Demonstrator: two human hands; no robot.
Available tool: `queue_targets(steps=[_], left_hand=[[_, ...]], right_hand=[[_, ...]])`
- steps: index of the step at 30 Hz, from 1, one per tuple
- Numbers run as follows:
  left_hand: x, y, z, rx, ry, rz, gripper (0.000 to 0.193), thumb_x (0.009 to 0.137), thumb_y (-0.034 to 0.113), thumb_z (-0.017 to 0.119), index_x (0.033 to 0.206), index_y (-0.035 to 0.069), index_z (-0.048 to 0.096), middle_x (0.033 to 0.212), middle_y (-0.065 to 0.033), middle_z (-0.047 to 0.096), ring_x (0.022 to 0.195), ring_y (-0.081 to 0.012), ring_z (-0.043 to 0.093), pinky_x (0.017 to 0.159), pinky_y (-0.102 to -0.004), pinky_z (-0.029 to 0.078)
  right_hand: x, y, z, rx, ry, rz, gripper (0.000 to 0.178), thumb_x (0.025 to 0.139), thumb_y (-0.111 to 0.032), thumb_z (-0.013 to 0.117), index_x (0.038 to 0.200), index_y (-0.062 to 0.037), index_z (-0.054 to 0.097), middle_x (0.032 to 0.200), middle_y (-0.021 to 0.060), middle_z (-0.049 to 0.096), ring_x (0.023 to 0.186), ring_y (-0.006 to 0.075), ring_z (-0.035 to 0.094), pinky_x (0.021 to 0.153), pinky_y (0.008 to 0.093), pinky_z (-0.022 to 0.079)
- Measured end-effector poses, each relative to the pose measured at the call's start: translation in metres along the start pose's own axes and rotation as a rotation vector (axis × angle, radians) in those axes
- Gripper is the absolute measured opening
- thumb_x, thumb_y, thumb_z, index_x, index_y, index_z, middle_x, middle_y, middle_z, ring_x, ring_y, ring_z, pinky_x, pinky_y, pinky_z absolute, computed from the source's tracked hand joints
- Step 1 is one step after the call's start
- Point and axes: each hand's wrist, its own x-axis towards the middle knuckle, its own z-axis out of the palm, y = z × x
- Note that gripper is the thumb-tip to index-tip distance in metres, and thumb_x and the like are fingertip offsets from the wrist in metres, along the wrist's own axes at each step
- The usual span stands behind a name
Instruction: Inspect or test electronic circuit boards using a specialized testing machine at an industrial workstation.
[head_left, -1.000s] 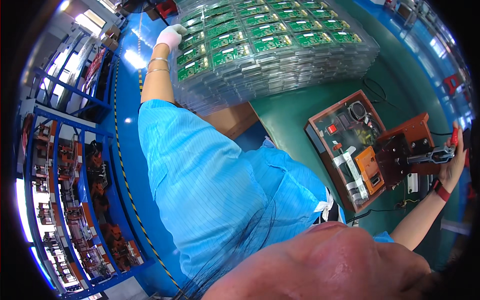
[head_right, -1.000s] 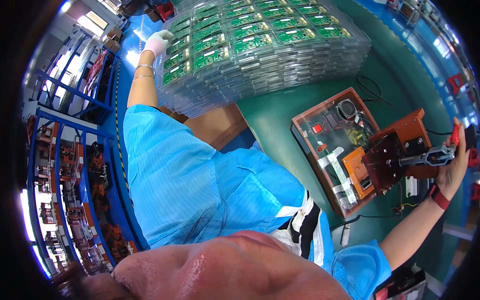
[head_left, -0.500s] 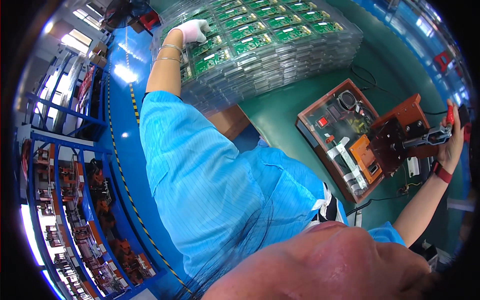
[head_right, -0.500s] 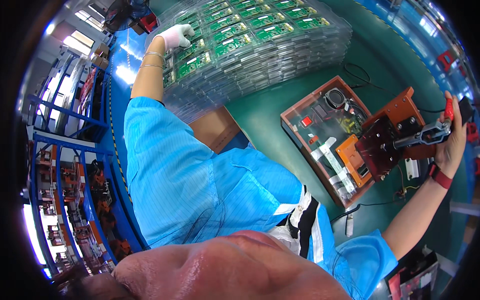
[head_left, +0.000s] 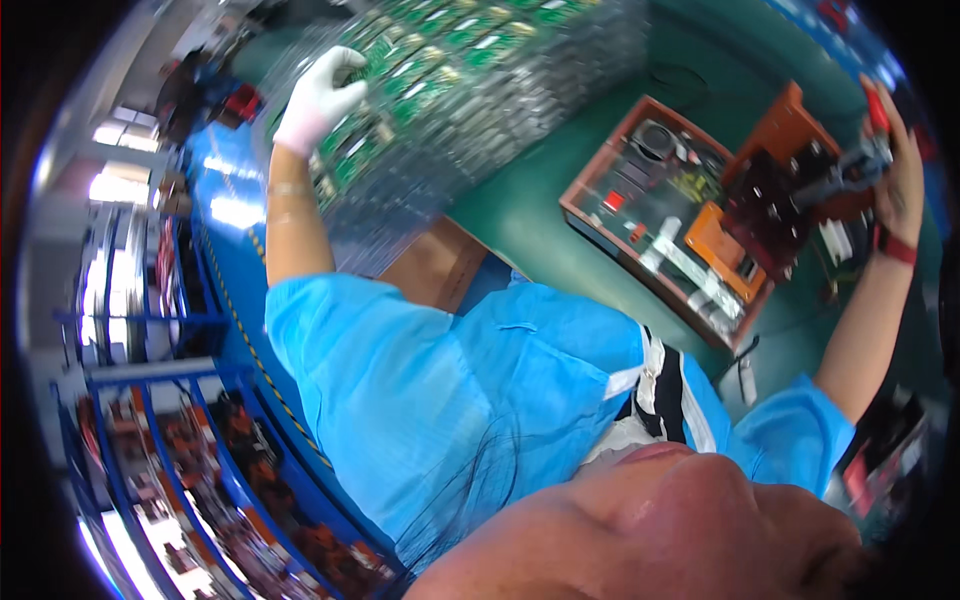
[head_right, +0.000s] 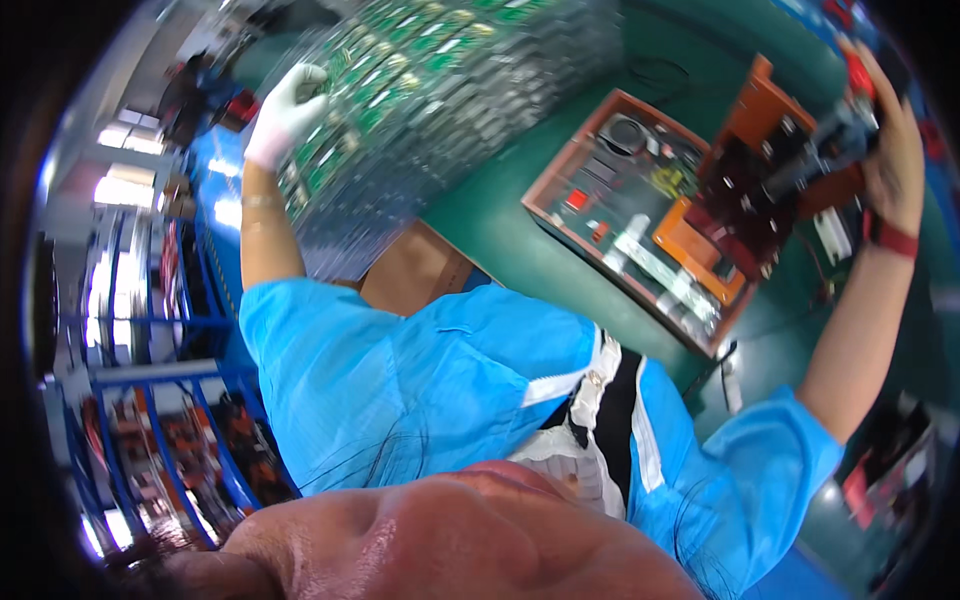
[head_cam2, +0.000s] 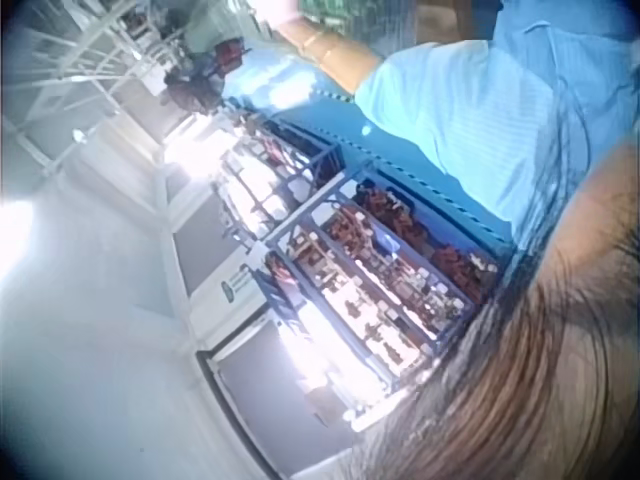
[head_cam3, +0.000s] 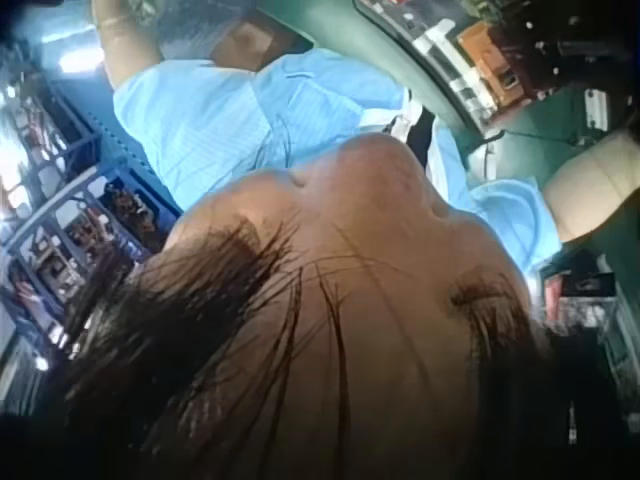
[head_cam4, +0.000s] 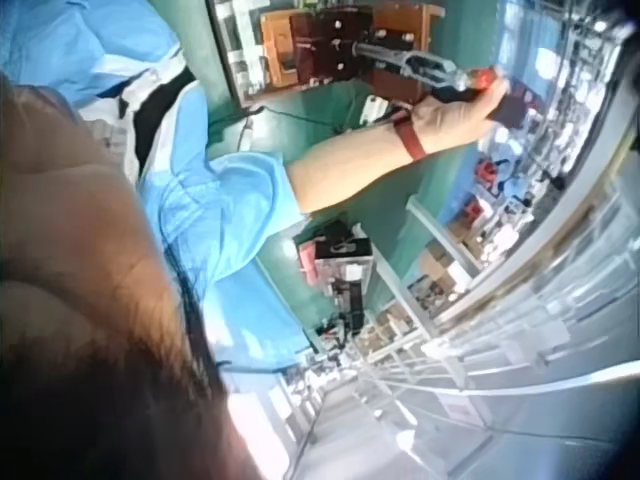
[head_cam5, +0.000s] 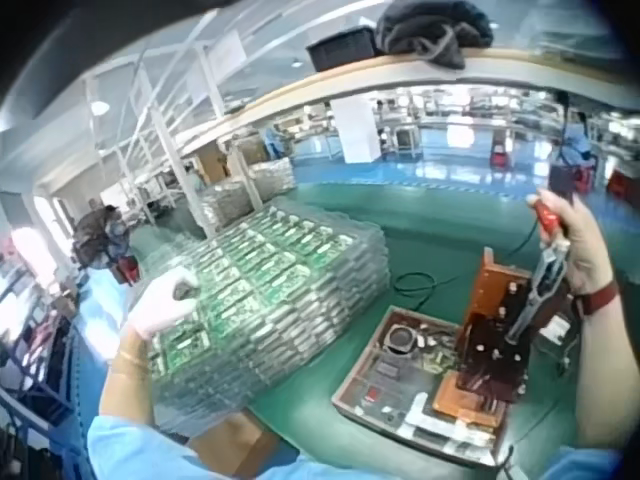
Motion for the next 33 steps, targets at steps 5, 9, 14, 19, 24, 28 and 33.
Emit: queue_targets(steps=[5, 9, 14, 19, 24, 28, 33], left_hand=[[-0.036, 0.107, 0.109, -0.014, -0.433, 0.688, 0.033, 0.074, 0.004, 0.065, 0.107, 0.005, 0.066, 0.121, -0.0108, 0.068, 0.104, -0.0288, 0.065, 0.092, -0.0353, 0.052], [-0.034, 0.151, 0.207, -0.181, -0.578, 0.939, 0.032, 0.078, 0.009, 0.074, 0.110, 0.006, 0.072, 0.129, -0.0112, 0.067, 0.110, -0.0299, 0.065, 0.097, -0.0366, 0.052], [-0.030, 0.181, 0.297, -0.360, -0.642, 0.989, 0.031, 0.078, 0.013, 0.076, 0.109, 0.009, 0.075, 0.129, -0.0108, 0.066, 0.113, -0.0312, 0.062, 0.097, -0.0389, 0.051], [-0.041, 0.200, 0.330, -0.365, -0.714, 1.030, 0.033, 0.079, 0.015, 0.076, 0.112, 0.011, 0.075, 0.127, -0.0098, 0.066, 0.111, -0.0326, 0.062, 0.096, -0.0398, 0.051], [-0.043, 0.211, 0.334, -0.227, -0.723, 1.127, 0.035, 0.081, 0.016, 0.074, 0.116, 0.015, 0.074, 0.125, -0.0079, 0.067, 0.111, -0.0338, 0.062, 0.094, -0.0402, 0.051], [-0.039, 0.212, 0.334, -0.120, -0.531, 1.332, 0.037, 0.082, 0.019, 0.072, 0.119, 0.017, 0.073, 0.125, -0.0064, 0.067, 0.112, -0.0331, 0.062, 0.094, -0.0405, 0.051], [-0.039, 0.216, 0.336, -0.152, -0.600, 1.308, 0.039, 0.081, 0.022, 0.072, 0.120, 0.018, 0.072, 0.125, -0.0062, 0.067, 0.112, -0.0318, 0.062, 0.096, -0.0428, 0.050]], right_hand=[[-0.018, -0.016, 0.011, 0.080, -0.013, -0.065, 0.038, 0.098, -0.030, 0.065, 0.122, 0.0002, 0.064, 0.111, 0.0055, 0.065, 0.087, 0.0137, 0.060, 0.079, 0.0259, 0.047], [-0.025, -0.031, 0.025, 0.219, -0.060, -0.079, 0.030, 0.094, -0.026, 0.070, 0.109, 0.0006, 0.068, 0.092, 0.0047, 0.066, 0.072, 0.0117, 0.060, 0.067, 0.0222, 0.047], [-0.027, -0.035, 0.029, 0.323, -0.095, -0.013, 0.025, 0.091, -0.022, 0.074, 0.100, 0.0009, 0.070, 0.076, 0.0038, 0.066, 0.059, 0.0108, 0.060, 0.056, 0.0204, 0.047], [-0.021, -0.030, 0.029, 0.333, -0.077, -0.008, 0.023, 0.091, -0.021, 0.074, 0.099, 0.0006, 0.070, 0.074, 0.0040, 0.066, 0.058, 0.0120, 0.060, 0.054, 0.0218, 0.048], [-0.019, -0.026, 0.027, 0.319, -0.097, -0.044, 0.022, 0.091, -0.020, 0.073, 0.099, 0.0005, 0.070, 0.075, 0.0047, 0.066, 0.059, 0.0119, 0.061, 0.054, 0.0215, 0.048], [-0.020, -0.026, 0.028, 0.318, -0.095, -0.059, 0.021, 0.092, -0.019, 0.073, 0.098, 0.0007, 0.070, 0.076, 0.0050, 0.067, 0.059, 0.0116, 0.061, 0.054, 0.0211, 0.047], [-0.023, -0.028, 0.028, 0.309, -0.094, -0.048, 0.021, 0.092, -0.019, 0.073, 0.098, 0.0007, 0.070, 0.077, 0.0052, 0.067, 0.059, 0.0112, 0.060, 0.054, 0.0207, 0.047]])
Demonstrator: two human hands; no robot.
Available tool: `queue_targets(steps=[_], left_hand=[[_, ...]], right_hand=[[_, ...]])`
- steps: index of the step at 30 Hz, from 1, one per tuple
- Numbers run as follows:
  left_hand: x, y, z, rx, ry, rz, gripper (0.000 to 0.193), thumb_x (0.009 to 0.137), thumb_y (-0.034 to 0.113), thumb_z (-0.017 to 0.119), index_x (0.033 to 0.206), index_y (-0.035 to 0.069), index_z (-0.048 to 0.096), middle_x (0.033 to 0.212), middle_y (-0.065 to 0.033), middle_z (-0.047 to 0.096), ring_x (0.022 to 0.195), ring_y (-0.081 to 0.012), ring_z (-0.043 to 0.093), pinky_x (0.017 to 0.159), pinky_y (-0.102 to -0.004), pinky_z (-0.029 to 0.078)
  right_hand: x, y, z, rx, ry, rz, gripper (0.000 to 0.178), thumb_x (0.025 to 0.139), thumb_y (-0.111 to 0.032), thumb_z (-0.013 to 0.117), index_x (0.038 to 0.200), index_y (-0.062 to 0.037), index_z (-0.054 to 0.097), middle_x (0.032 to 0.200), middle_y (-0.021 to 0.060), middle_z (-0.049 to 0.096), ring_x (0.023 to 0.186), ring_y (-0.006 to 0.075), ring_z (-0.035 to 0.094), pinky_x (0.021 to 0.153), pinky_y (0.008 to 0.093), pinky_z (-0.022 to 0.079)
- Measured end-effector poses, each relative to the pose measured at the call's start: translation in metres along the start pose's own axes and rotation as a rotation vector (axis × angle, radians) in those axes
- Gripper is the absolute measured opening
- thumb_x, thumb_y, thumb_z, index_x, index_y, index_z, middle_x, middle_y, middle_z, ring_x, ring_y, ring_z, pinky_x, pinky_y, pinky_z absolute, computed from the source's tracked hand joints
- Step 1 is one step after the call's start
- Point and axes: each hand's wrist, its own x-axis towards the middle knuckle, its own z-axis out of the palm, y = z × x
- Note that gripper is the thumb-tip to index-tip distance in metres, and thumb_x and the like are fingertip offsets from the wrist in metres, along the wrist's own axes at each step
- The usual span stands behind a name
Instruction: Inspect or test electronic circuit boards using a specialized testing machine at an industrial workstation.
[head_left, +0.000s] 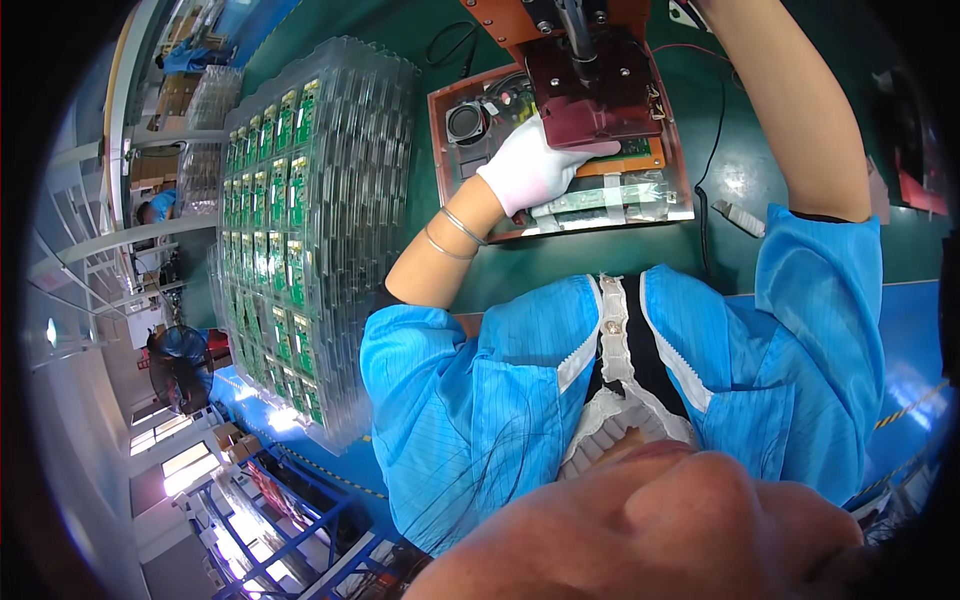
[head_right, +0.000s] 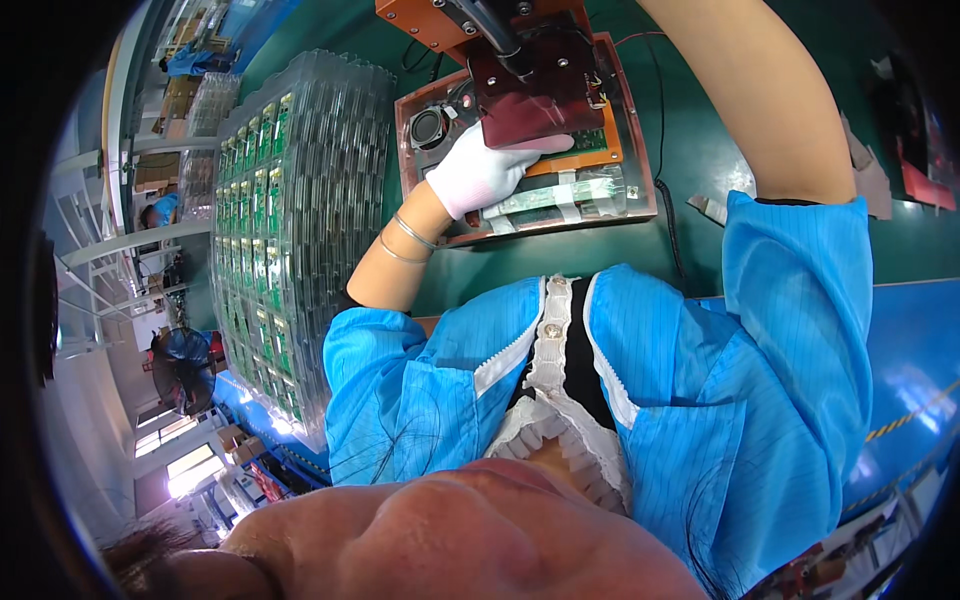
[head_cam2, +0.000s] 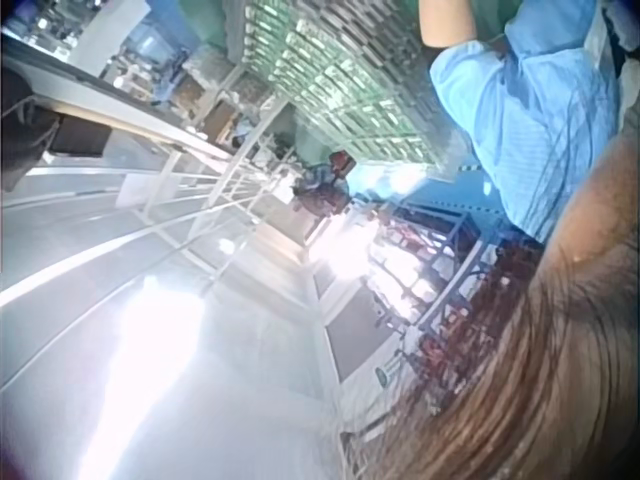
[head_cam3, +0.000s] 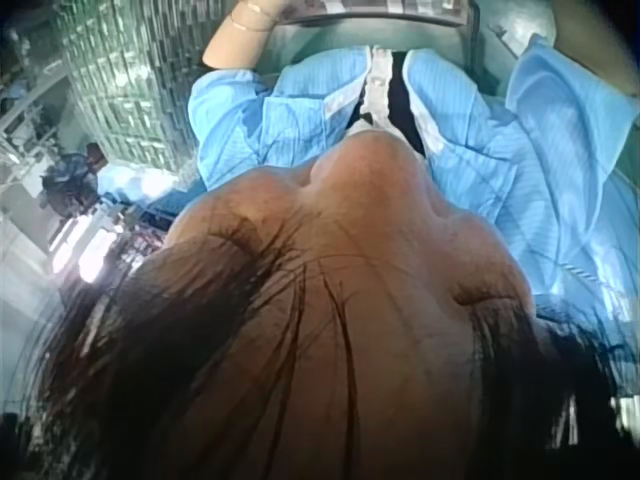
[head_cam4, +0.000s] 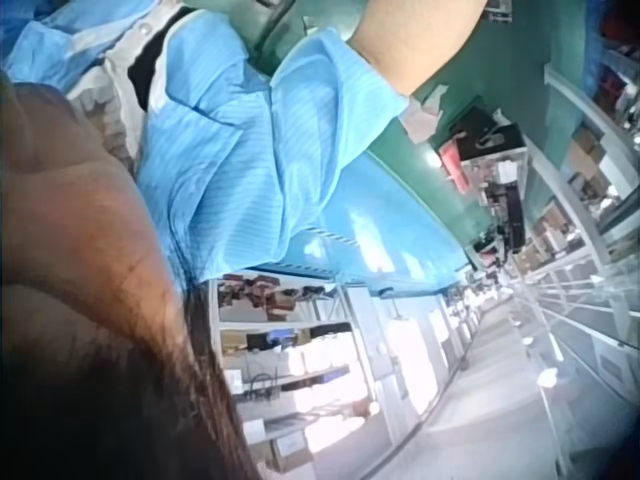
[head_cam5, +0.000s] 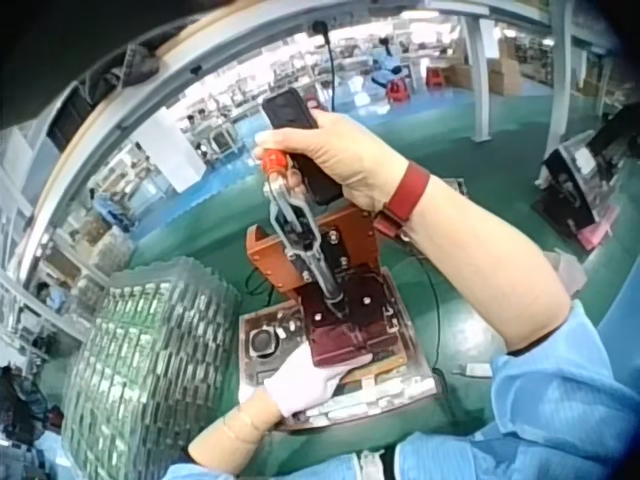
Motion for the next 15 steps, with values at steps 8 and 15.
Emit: queue_targets(steps=[8, 15], left_hand=[[-0.003, 0.020, -0.003, 0.156, -0.074, -0.077, 0.045, 0.090, 0.042, 0.061, 0.125, 0.014, 0.070, 0.129, -0.0069, 0.068, 0.121, -0.0330, 0.060, 0.106, -0.0482, 0.043], [-0.009, 0.038, 0.001, 0.146, -0.188, -0.149, 0.063, 0.096, 0.057, 0.048, 0.131, 0.008, 0.066, 0.134, -0.0095, 0.067, 0.127, -0.0343, 0.058, 0.115, -0.0527, 0.031]], right_hand=[[0.002, 0.003, 0.000, 0.029, 0.003, -0.012, 0.021, 0.092, -0.019, 0.073, 0.097, 0.0005, 0.071, 0.078, 0.0050, 0.068, 0.060, 0.0104, 0.059, 0.055, 0.0205, 0.047], [0.001, 0.001, 0.000, 0.019, 0.005, -0.006, 0.021, 0.092, -0.019, 0.073, 0.099, 0.0001, 0.070, 0.079, 0.0050, 0.068, 0.060, 0.0099, 0.059, 0.056, 0.0203, 0.047]])
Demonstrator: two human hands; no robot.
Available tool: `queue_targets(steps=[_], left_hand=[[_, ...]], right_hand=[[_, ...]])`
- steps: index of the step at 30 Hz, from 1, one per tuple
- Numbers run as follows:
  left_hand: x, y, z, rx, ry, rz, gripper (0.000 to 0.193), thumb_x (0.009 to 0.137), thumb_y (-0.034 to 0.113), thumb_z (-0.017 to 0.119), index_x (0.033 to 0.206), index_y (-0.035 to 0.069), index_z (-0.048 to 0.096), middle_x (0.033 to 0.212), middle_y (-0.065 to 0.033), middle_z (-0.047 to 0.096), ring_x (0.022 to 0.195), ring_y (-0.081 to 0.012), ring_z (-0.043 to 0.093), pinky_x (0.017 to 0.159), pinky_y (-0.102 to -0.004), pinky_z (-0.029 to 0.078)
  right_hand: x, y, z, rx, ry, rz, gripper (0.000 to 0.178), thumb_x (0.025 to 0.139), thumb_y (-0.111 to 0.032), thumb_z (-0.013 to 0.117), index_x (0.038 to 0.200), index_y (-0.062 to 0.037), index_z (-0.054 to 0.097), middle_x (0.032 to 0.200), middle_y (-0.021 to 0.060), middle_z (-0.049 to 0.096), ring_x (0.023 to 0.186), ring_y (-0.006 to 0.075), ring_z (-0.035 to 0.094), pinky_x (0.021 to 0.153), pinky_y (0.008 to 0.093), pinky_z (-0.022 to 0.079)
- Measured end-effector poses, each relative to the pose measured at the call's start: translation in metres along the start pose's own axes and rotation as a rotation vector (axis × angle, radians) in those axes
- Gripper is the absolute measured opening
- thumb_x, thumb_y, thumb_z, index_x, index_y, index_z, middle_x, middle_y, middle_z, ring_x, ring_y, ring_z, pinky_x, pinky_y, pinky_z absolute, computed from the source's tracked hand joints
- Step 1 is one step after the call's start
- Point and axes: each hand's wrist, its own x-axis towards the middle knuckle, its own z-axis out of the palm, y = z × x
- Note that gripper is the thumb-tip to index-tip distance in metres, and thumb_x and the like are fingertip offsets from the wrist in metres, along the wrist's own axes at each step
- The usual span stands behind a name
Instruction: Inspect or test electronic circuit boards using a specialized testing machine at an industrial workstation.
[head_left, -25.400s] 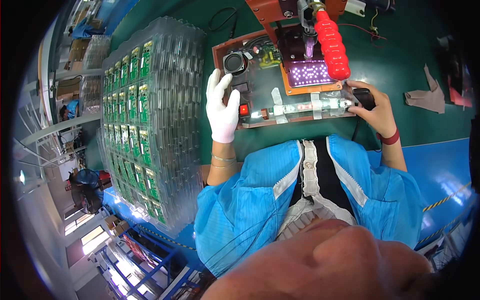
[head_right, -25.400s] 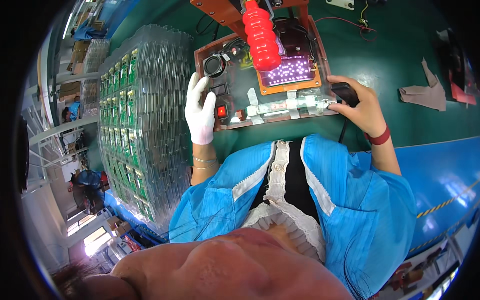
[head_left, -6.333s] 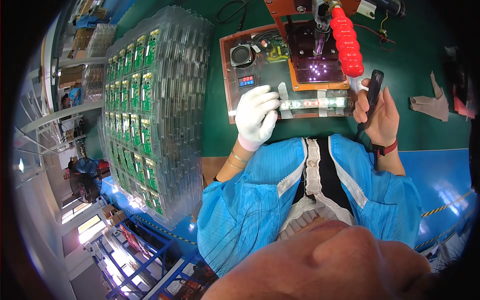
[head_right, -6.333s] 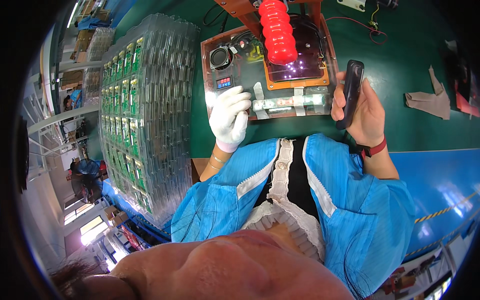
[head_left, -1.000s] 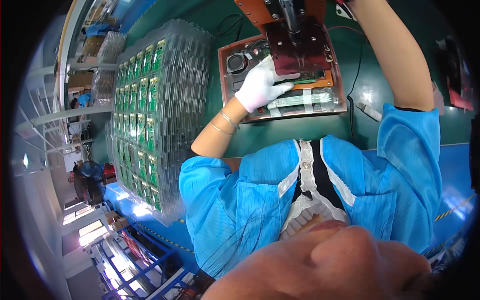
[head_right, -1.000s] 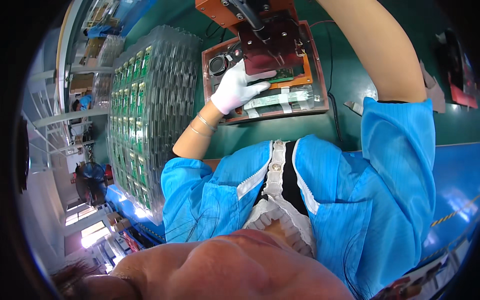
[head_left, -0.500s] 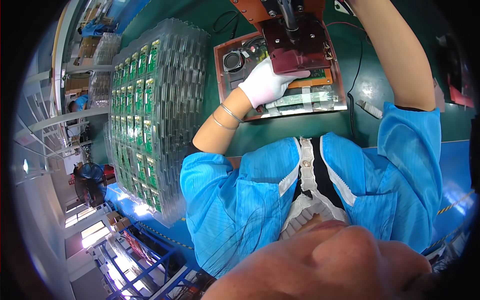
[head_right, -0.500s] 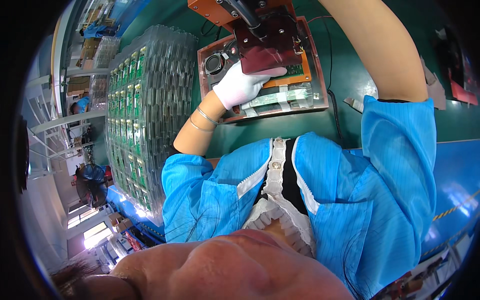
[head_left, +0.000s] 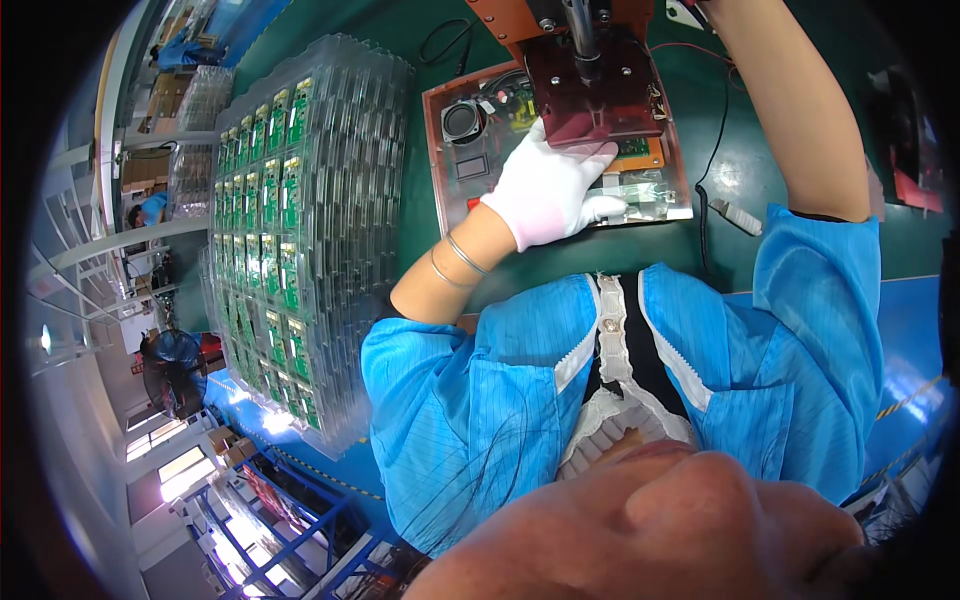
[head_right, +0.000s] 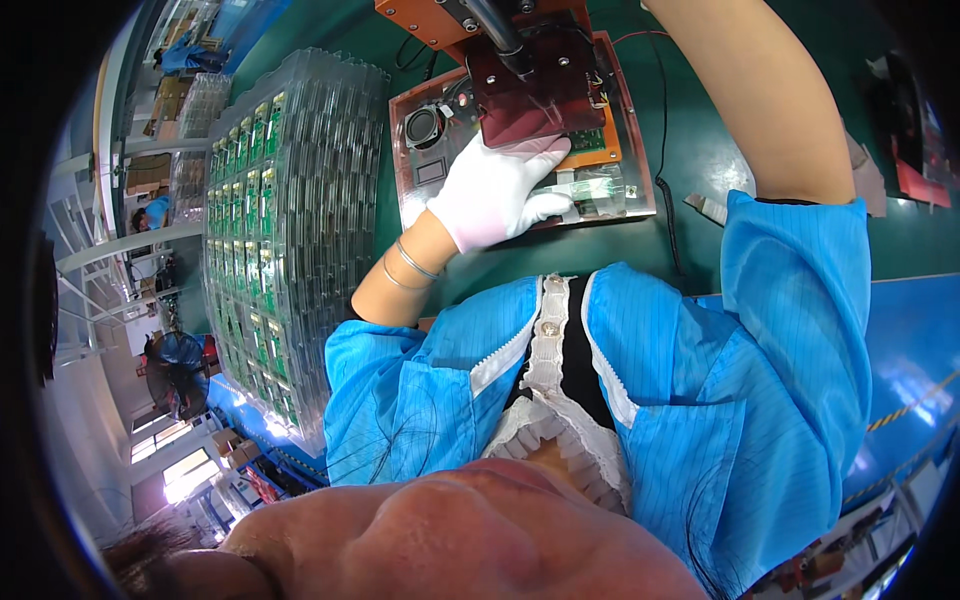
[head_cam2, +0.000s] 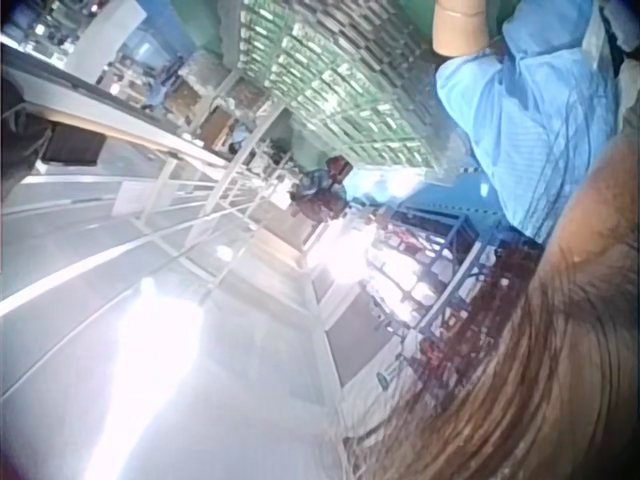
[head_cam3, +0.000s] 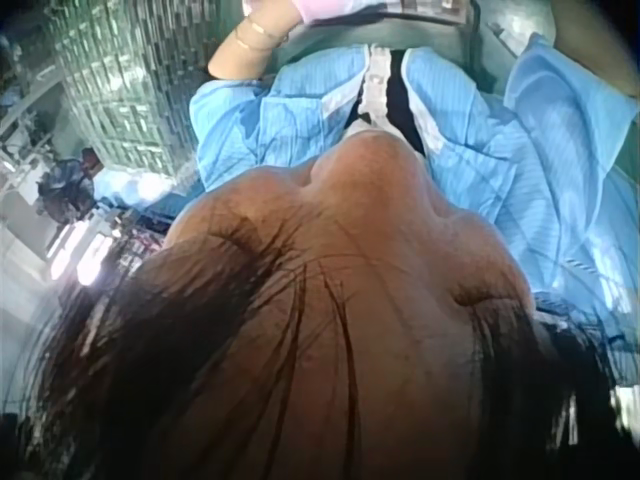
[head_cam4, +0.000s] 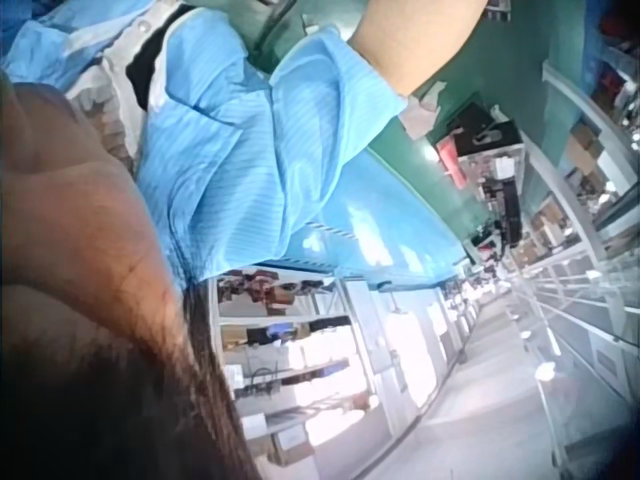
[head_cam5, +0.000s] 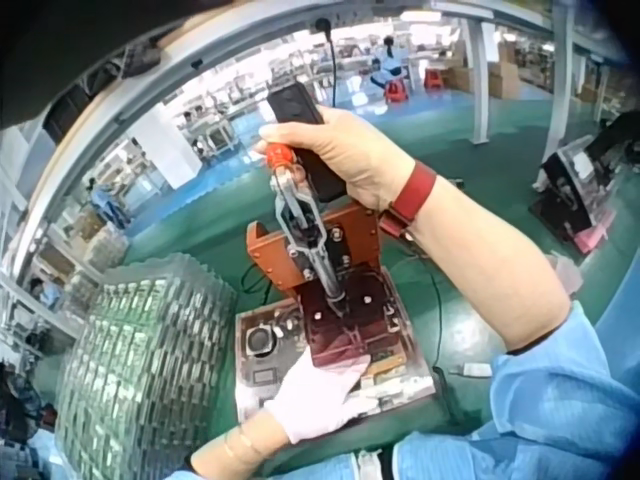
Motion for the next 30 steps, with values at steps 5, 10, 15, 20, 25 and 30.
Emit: queue_targets(steps=[5, 10, 15, 20, 25, 30], left_hand=[[-0.002, 0.008, 0.006, -0.031, 0.054, -0.065, 0.064, 0.095, 0.056, 0.051, 0.131, 0.006, 0.065, 0.135, -0.0112, 0.066, 0.127, -0.0334, 0.057, 0.117, -0.0547, 0.027], [-0.030, -0.009, -0.002, -0.009, 0.141, 0.001, 0.063, 0.094, 0.053, 0.051, 0.131, 0.005, 0.065, 0.136, -0.0119, 0.065, 0.131, -0.0340, 0.055, 0.118, -0.0553, 0.025], [-0.098, -0.031, -0.015, -0.325, 0.242, -0.327, 0.049, 0.092, 0.033, 0.060, 0.131, 0.005, 0.065, 0.148, -0.0114, 0.056, 0.142, -0.0345, 0.045, 0.123, -0.0491, 0.024], [-0.141, -0.037, -0.008, -0.438, 0.433, -0.657, 0.046, 0.088, 0.016, 0.064, 0.133, 0.004, 0.065, 0.153, -0.0132, 0.051, 0.145, -0.0317, 0.042, 0.120, -0.0416, 0.031], [-0.139, -0.035, 0.007, -0.619, 0.544, -0.800, 0.053, 0.086, 0.010, 0.067, 0.138, 0.006, 0.062, 0.157, -0.0158, 0.046, 0.147, -0.0306, 0.041, 0.118, -0.0375, 0.035], [-0.126, -0.031, 0.016, -0.722, 0.556, -0.799, 0.056, 0.084, 0.010, 0.065, 0.140, 0.008, 0.060, 0.160, -0.0173, 0.039, 0.148, -0.0318, 0.038, 0.120, -0.0368, 0.032]], right_hand=[[0.000, 0.002, -0.002, -0.002, 0.045, -0.009, 0.022, 0.092, -0.020, 0.074, 0.101, -0.0005, 0.070, 0.080, 0.0043, 0.068, 0.060, 0.0095, 0.059, 0.056, 0.0200, 0.047], [-0.002, -0.013, -0.006, -0.165, -0.047, -0.046, 0.024, 0.091, -0.019, 0.074, 0.106, -0.0004, 0.069, 0.087, 0.0065, 0.071, 0.062, 0.0099, 0.059, 0.058, 0.0203, 0.048], [-0.064, -0.035, -0.007, -0.774, -0.385, -0.371, 0.027, 0.088, -0.010, 0.074, 0.111, 0.0024, 0.069, 0.096, 0.0108, 0.072, 0.071, 0.0144, 0.064, 0.065, 0.0239, 0.051], [-0.123, -0.031, 0.000, -1.106, -0.587, -0.672, 0.033, 0.084, 0.000, 0.075, 0.116, 0.0051, 0.069, 0.106, 0.0151, 0.074, 0.080, 0.0188, 0.068, 0.073, 0.0276, 0.055], [-0.139, -0.018, 0.003, -0.801, -0.494, -0.554, 0.041, 0.075, 0.009, 0.078, 0.115, 0.0066, 0.069, 0.108, 0.0187, 0.075, 0.077, 0.0187, 0.067, 0.072, 0.0267, 0.055], [-0.174, -0.006, -0.016, -0.599, -0.203, -0.509, 0.045, 0.077, 0.009, 0.077, 0.120, 0.0036, 0.065, 0.108, 0.0179, 0.074, 0.071, 0.0147, 0.061, 0.068, 0.0236, 0.052]])
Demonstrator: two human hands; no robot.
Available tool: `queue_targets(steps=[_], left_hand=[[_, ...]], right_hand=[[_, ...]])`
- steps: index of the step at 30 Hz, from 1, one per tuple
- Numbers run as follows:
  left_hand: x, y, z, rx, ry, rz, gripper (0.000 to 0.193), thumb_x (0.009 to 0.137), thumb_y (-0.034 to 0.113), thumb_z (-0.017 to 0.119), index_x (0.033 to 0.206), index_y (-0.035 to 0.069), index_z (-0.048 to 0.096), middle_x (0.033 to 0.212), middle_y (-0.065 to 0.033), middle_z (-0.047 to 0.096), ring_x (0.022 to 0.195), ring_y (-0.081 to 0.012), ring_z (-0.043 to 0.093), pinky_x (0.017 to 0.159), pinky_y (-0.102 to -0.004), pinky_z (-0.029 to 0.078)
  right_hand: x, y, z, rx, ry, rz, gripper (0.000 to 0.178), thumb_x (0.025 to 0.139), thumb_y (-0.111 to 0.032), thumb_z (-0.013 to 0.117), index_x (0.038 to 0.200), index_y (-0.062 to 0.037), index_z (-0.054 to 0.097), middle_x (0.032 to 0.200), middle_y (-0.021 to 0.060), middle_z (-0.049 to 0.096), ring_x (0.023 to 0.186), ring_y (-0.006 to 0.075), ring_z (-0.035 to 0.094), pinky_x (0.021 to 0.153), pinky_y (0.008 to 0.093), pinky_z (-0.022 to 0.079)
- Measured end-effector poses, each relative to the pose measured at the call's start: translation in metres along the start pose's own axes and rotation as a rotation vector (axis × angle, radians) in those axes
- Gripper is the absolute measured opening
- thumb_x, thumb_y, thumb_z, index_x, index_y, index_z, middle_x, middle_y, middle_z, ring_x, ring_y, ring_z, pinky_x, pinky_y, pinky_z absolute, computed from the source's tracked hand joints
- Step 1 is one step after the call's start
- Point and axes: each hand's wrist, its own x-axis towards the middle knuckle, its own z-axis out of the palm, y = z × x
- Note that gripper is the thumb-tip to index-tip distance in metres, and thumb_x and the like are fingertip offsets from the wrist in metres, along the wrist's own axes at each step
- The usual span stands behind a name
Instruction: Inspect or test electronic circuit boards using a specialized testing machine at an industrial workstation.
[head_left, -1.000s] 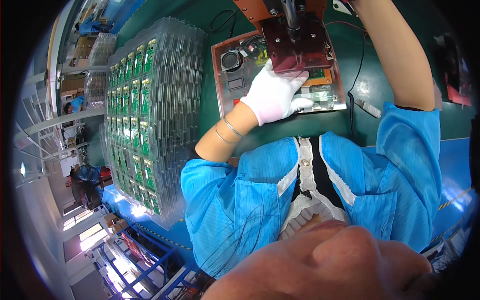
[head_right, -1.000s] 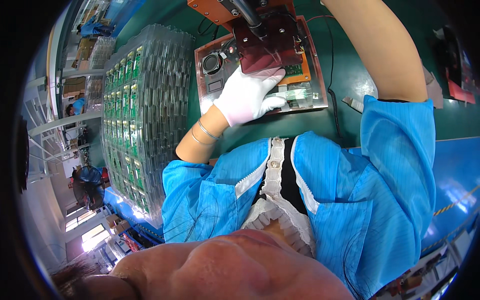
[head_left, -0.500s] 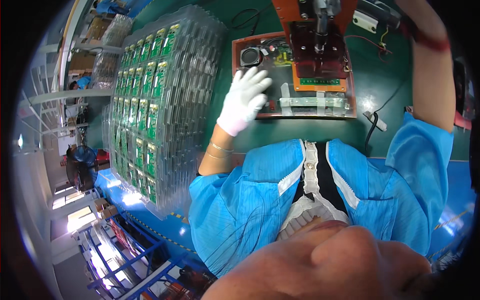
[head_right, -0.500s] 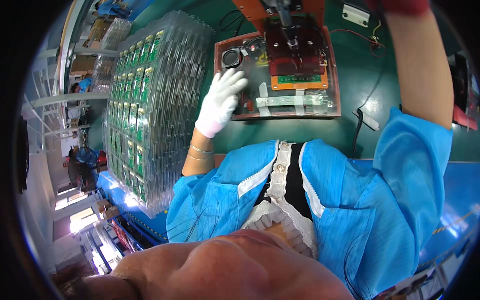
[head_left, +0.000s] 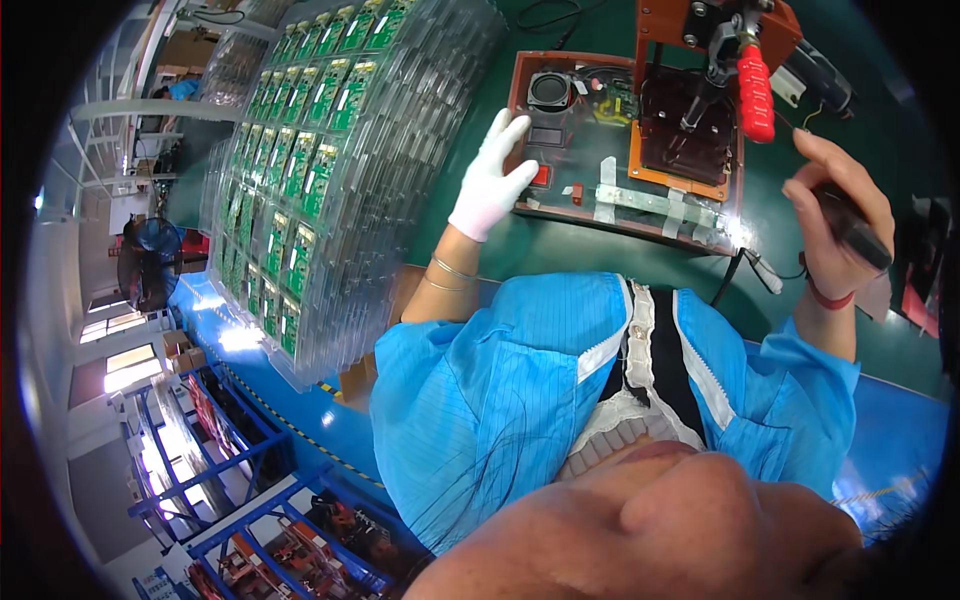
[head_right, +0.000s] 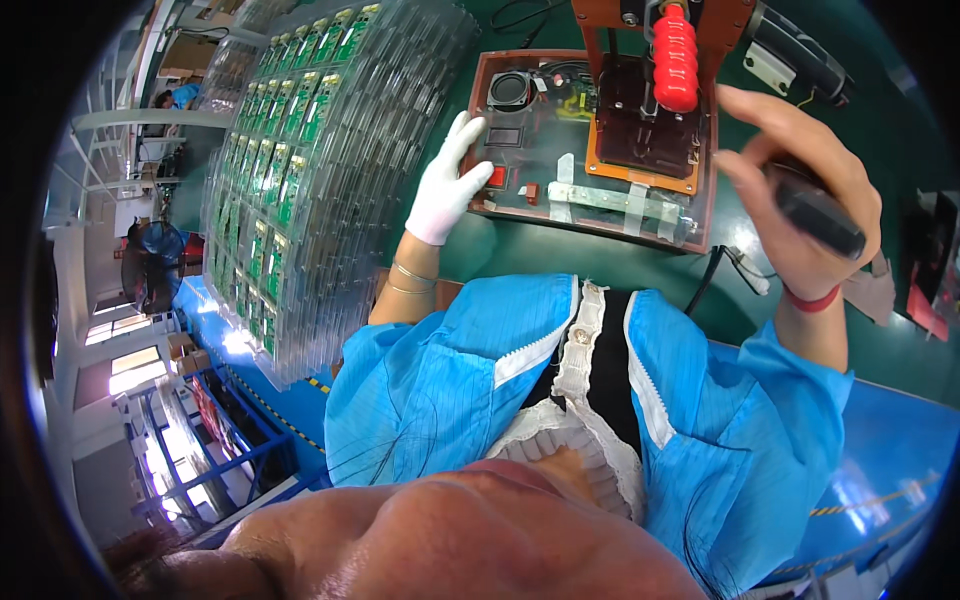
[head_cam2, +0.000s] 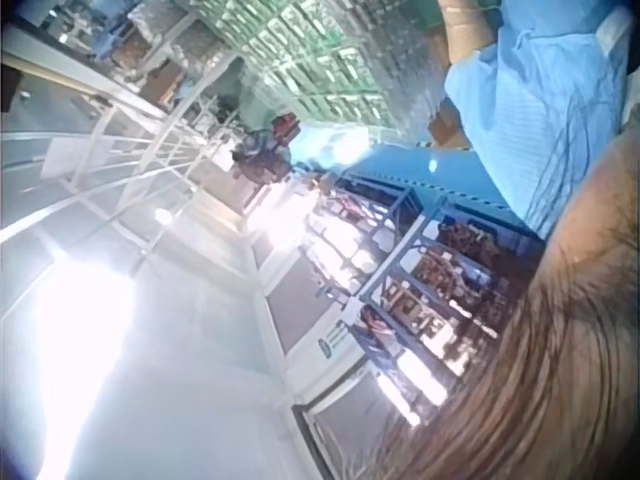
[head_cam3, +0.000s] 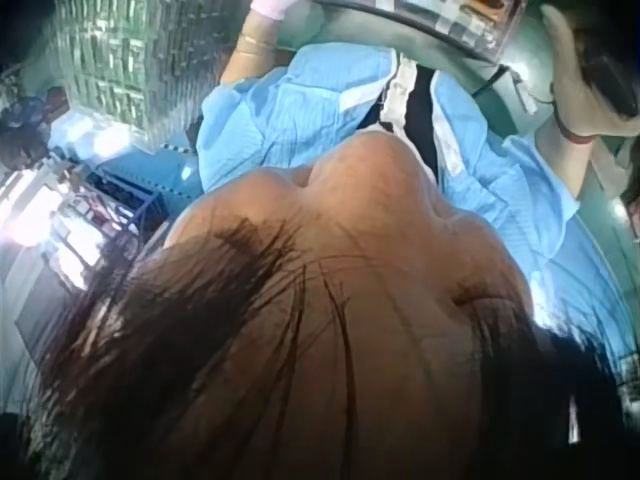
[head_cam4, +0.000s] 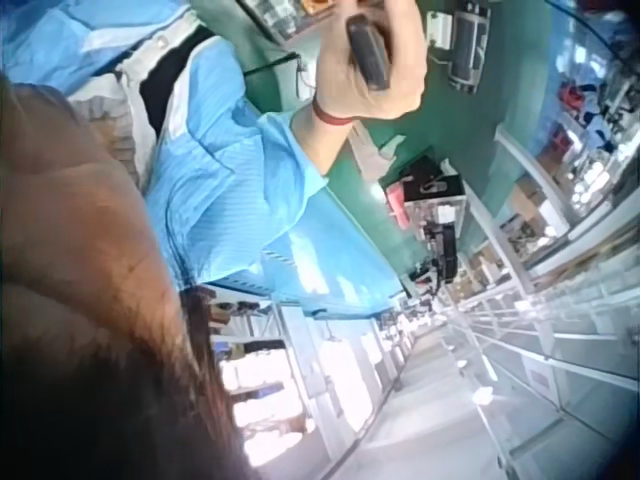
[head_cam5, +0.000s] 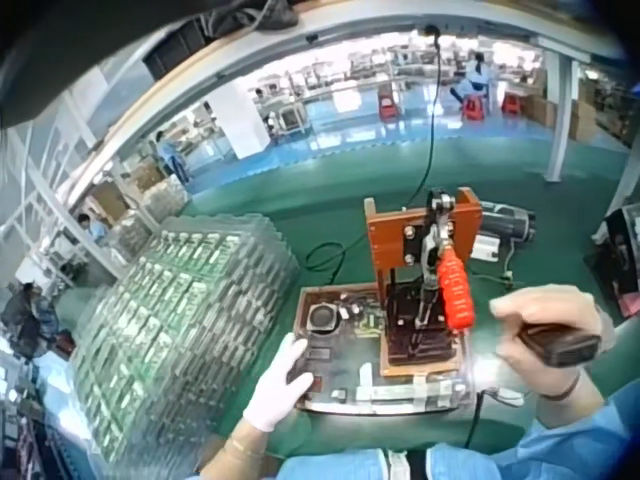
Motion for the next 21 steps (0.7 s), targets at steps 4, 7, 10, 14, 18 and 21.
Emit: queue_targets(steps=[4, 7, 10, 14, 18, 21], left_hand=[[0.010, 0.002, 0.000, 0.081, -0.059, -0.016, 0.059, 0.082, 0.008, 0.063, 0.141, 0.009, 0.059, 0.163, -0.0174, 0.035, 0.150, -0.0321, 0.036, 0.120, -0.0367, 0.032], [0.014, 0.006, 0.001, 0.124, -0.077, -0.005, 0.060, 0.081, 0.006, 0.062, 0.141, 0.008, 0.059, 0.163, -0.0177, 0.035, 0.149, -0.0322, 0.036, 0.120, -0.0366, 0.032], [0.016, 0.008, 0.003, 0.182, -0.068, 0.046, 0.058, 0.079, 0.002, 0.060, 0.137, 0.006, 0.061, 0.160, -0.0185, 0.039, 0.147, -0.0322, 0.039, 0.118, -0.0365, 0.034], [0.011, 0.009, 0.009, 0.070, 0.065, 0.073, 0.053, 0.080, -0.003, 0.059, 0.132, 0.004, 0.064, 0.156, -0.0181, 0.044, 0.143, -0.0314, 0.044, 0.116, -0.0362, 0.037], [0.005, 0.009, 0.010, -0.007, 0.135, 0.062, 0.048, 0.081, -0.006, 0.059, 0.128, 0.001, 0.065, 0.151, -0.0173, 0.050, 0.139, -0.0300, 0.049, 0.114, -0.0356, 0.040], [0.002, 0.009, 0.010, -0.046, 0.173, 0.034, 0.044, 0.082, -0.008, 0.059, 0.125, 0.000, 0.066, 0.148, -0.0167, 0.053, 0.136, -0.0289, 0.052, 0.113, -0.0351, 0.041]], right_hand=[[-0.047, 0.019, 0.004, 0.090, 0.176, 0.514, 0.038, 0.078, 0.007, 0.076, 0.115, 0.0020, 0.069, 0.108, 0.0143, 0.075, 0.071, 0.0129, 0.060, 0.067, 0.0214, 0.050], [-0.080, 0.029, 0.003, 0.080, 0.217, 0.755, 0.039, 0.078, 0.006, 0.076, 0.116, 0.0013, 0.068, 0.109, 0.0134, 0.075, 0.073, 0.0129, 0.061, 0.068, 0.0213, 0.050], [-0.107, 0.034, 0.001, -0.012, 0.197, 1.001, 0.051, 0.078, 0.006, 0.076, 0.127, 0.0004, 0.063, 0.111, 0.0138, 0.075, 0.076, 0.0141, 0.063, 0.073, 0.0231, 0.052], [-0.130, 0.036, 0.008, -0.113, 0.034, 0.841, 0.051, 0.074, 0.004, 0.079, 0.123, 0.0001, 0.067, 0.110, 0.0096, 0.076, 0.077, 0.0151, 0.064, 0.075, 0.0243, 0.053], [-0.137, 0.036, 0.015, -0.170, -0.007, 0.782, 0.053, 0.071, 0.003, 0.081, 0.123, -0.0005, 0.068, 0.108, 0.0070, 0.076, 0.078, 0.0160, 0.064, 0.077, 0.0249, 0.053], [-0.135, 0.034, 0.018, -0.189, -0.012, 0.756, 0.055, 0.071, 0.002, 0.082, 0.124, -0.0009, 0.068, 0.107, 0.0058, 0.076, 0.078, 0.0165, 0.064, 0.078, 0.0251, 0.052]])
